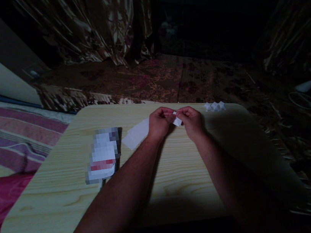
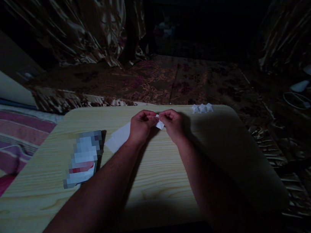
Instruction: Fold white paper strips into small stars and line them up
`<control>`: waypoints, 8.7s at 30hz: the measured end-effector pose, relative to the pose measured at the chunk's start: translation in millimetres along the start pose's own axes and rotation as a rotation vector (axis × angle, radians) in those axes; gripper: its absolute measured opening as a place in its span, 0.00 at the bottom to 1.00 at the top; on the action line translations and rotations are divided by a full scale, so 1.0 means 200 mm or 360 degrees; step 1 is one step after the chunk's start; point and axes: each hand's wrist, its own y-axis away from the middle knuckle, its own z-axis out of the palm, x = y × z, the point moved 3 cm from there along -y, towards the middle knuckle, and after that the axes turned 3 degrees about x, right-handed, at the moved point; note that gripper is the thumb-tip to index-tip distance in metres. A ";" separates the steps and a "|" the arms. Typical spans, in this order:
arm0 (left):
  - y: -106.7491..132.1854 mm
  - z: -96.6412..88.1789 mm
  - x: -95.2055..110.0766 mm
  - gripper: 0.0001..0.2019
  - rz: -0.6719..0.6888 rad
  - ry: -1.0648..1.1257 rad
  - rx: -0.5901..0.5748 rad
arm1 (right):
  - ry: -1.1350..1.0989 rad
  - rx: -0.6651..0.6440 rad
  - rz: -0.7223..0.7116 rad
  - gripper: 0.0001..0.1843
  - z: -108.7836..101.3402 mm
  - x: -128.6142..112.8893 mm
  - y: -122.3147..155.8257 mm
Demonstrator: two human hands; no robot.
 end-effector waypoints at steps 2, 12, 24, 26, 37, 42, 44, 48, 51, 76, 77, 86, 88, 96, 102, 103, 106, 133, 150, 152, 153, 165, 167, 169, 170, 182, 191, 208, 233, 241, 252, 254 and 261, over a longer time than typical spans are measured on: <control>0.00 0.00 0.00 0.14 -0.0001 0.0004 0.0002 | -0.0001 -0.0003 -0.0023 0.09 0.00 -0.01 0.00; -0.01 -0.01 -0.01 0.14 -0.0041 0.0060 0.0022 | 0.0025 -0.0054 -0.0052 0.10 0.00 -0.02 0.00; -0.01 -0.01 -0.02 0.14 0.0004 0.0031 -0.0033 | 0.0020 -0.0020 -0.0057 0.09 -0.01 -0.01 -0.01; -0.01 -0.01 -0.02 0.14 -0.0007 0.0027 -0.0020 | 0.0019 -0.0023 -0.0046 0.09 -0.01 0.00 -0.01; -0.02 -0.01 -0.02 0.13 -0.0012 0.0014 -0.0024 | 0.0009 -0.0013 -0.0032 0.09 0.00 -0.01 -0.01; -0.01 -0.01 -0.01 0.12 -0.0017 0.0024 -0.0006 | 0.0009 -0.0008 -0.0032 0.08 0.00 -0.01 0.00; -0.01 -0.01 -0.01 0.10 -0.0011 0.0016 0.0001 | 0.0038 -0.0016 -0.0024 0.09 0.00 -0.01 0.00; -0.01 -0.01 -0.02 0.08 0.0036 -0.0007 0.0015 | 0.0102 -0.0040 -0.0018 0.10 0.01 -0.01 0.00; -0.01 -0.01 -0.02 0.08 0.0045 -0.0031 0.0041 | 0.0109 -0.0074 -0.0015 0.10 0.01 -0.01 0.00; -0.01 -0.01 0.00 0.09 0.0114 0.0081 0.0055 | 0.0206 -0.0139 0.0094 0.08 0.02 0.00 0.01; -0.01 -0.01 0.00 0.09 0.0113 0.0079 0.0058 | 0.0208 -0.0141 0.0081 0.08 0.02 0.01 0.01; 0.00 -0.01 0.00 0.09 0.0142 0.0056 0.0102 | 0.0255 -0.0126 0.0035 0.08 0.03 0.01 0.01; 0.00 -0.01 0.00 0.09 0.0156 0.0039 0.0119 | 0.0244 -0.0123 0.0073 0.09 0.03 0.01 0.01; -0.01 0.00 0.02 0.09 0.0199 0.0081 0.0179 | 0.0385 -0.0152 0.0117 0.08 0.04 -0.02 0.02; -0.01 0.00 0.01 0.09 0.0190 0.0084 0.0155 | 0.0315 -0.0148 0.0110 0.07 0.05 -0.04 0.03; -0.01 0.00 0.01 0.10 0.0184 0.0088 0.0161 | 0.0319 -0.0145 0.0116 0.07 0.05 -0.04 0.03; -0.01 -0.01 0.02 0.10 0.0180 0.0111 0.0182 | 0.0361 -0.0191 0.0140 0.09 0.05 -0.04 0.04; 0.00 0.00 0.02 0.10 0.0191 0.0105 0.0197 | 0.0232 -0.0116 0.0161 0.08 0.04 0.00 0.02; 0.02 0.02 0.00 0.08 0.0025 -0.0055 -0.0006 | 0.0087 -0.0064 0.0094 0.08 0.01 0.02 0.00; 0.01 0.02 -0.01 0.07 0.0067 -0.0131 -0.0015 | 0.0086 -0.0063 0.0101 0.08 0.01 0.02 0.00; 0.01 0.02 -0.01 0.07 0.0100 -0.0169 -0.0018 | 0.0085 -0.0073 0.0102 0.08 0.01 0.02 0.00; 0.02 0.02 0.01 0.08 0.0103 -0.0188 -0.0062 | -0.0001 -0.0092 0.0162 0.09 0.01 0.02 0.00; 0.02 0.02 0.01 0.08 0.0093 -0.0173 -0.0071 | 0.0008 -0.0097 0.0164 0.09 0.01 0.02 0.00; 0.02 0.02 0.01 0.08 0.0094 -0.0176 -0.0076 | 0.0027 -0.0086 0.0169 0.09 0.01 0.01 0.00; 0.02 0.02 0.01 0.08 0.0093 -0.0177 -0.0079 | 0.0032 -0.0078 0.0174 0.09 0.01 0.01 0.00; 0.01 0.02 0.01 0.08 0.0075 -0.0135 -0.0081 | -0.0028 0.0002 0.0176 0.09 0.01 0.01 0.00; 0.01 0.02 0.00 0.08 0.0104 -0.0188 -0.0103 | 0.0138 0.0055 0.0136 0.09 0.00 -0.02 0.01; 0.00 0.00 0.03 0.07 0.0121 -0.0065 0.0127 | 0.0036 -0.0118 0.0202 0.07 0.03 -0.01 0.01; 0.02 0.01 0.03 0.08 0.0067 -0.0072 0.0103 | 0.0036 -0.0163 0.0164 0.07 0.04 -0.02 0.01; 0.01 0.01 0.01 0.09 0.0041 -0.0084 0.0024 | 0.0036 -0.0108 0.0182 0.07 0.03 0.00 0.01; 0.02 0.03 0.03 0.07 0.0022 -0.0040 0.0018 | 0.0096 -0.0045 0.0197 0.08 0.03 -0.02 0.01; 0.02 0.02 0.03 0.07 0.0040 -0.0066 0.0014 | 0.0068 -0.0054 0.0199 0.08 0.03 -0.02 0.01; 0.01 0.01 0.01 0.07 0.0086 -0.0148 -0.0063 | 0.0048 -0.0029 0.0200 0.09 0.02 -0.02 0.01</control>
